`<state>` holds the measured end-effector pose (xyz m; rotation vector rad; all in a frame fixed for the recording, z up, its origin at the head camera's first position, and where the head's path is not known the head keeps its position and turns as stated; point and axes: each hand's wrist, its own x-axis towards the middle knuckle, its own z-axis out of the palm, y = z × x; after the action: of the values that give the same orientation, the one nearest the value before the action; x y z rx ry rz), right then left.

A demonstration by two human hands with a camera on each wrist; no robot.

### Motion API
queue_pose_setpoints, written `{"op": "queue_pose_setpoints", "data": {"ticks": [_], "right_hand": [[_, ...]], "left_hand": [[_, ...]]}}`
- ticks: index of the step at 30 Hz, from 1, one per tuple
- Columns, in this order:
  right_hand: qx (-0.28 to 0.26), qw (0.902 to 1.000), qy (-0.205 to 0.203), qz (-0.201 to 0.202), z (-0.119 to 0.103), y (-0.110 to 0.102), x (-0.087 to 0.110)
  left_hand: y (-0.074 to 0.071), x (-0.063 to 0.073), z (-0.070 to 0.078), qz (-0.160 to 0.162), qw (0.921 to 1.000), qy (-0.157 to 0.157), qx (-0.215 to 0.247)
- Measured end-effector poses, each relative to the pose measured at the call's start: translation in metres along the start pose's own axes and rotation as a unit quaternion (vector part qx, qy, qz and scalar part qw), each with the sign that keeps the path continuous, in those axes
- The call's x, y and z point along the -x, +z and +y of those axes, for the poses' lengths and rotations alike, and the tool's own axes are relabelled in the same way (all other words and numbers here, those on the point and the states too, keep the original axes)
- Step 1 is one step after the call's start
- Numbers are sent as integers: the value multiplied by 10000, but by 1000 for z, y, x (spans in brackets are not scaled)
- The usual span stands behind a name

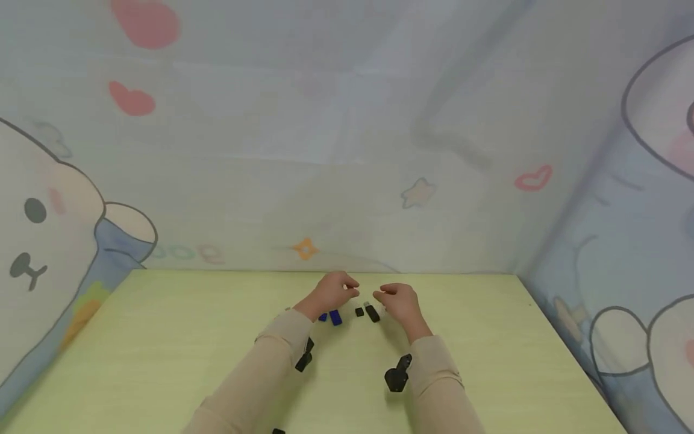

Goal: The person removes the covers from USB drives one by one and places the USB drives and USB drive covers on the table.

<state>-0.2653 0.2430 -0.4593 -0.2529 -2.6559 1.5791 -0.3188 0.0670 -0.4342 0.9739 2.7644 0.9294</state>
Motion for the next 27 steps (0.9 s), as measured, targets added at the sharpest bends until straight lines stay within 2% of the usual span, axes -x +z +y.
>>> {"op": "queue_pose_setpoints", "data": {"ticks": [5, 8, 12, 19, 27], "right_hand": [[-78, 9994, -311, -91, -20, -17, 5], [27, 9985, -528, -128, -32, -26, 10], [419, 9946, -929, -197, -47, -37, 19], [1055, 9793, -1709, -250, -75, -46, 46], [892, 9651, -2410, -503, -99, -29, 85]], "left_hand": [[-30, 5, 14, 42, 9990, 135, 426], [-48, 10, 22, 123, 9987, 349, 355], [-71, 20, 32, 94, 9988, 427, 225], [-105, 54, 42, -18, 9984, 534, 184], [-122, 103, 34, -35, 9931, 1161, 158]]}}
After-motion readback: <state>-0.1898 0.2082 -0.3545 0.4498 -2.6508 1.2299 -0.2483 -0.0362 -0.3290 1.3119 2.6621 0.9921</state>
